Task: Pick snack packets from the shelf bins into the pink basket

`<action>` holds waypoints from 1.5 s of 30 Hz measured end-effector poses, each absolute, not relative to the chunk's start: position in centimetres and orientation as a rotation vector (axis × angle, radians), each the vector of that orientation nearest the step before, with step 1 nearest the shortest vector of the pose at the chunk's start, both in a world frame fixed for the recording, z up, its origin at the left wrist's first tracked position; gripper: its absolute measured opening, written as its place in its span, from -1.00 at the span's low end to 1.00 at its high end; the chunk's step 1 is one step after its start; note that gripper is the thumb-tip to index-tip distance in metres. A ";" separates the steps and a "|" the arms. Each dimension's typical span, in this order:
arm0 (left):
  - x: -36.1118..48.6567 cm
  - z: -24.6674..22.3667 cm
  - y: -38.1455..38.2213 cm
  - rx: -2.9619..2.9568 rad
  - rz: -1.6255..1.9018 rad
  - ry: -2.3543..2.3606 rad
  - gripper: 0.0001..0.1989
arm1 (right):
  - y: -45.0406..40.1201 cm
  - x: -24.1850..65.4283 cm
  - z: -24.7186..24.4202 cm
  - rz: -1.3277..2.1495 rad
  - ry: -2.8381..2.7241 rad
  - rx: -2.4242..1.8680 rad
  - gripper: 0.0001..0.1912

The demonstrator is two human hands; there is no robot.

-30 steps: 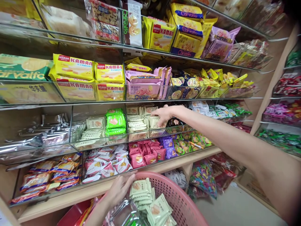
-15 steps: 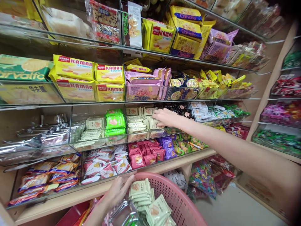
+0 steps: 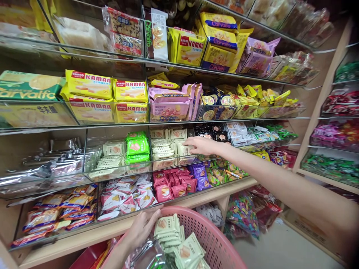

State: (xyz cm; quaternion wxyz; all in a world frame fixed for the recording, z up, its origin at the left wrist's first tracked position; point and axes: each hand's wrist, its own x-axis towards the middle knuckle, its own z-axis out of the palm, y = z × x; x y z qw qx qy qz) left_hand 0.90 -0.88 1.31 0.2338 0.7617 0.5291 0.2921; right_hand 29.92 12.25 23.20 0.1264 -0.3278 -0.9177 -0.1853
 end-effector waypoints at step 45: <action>1.0 1.3 -0.7 2.087 0.842 1.345 -0.42 | 12.0 29.8 22.3 -0.566 -2.626 -1.112 -0.36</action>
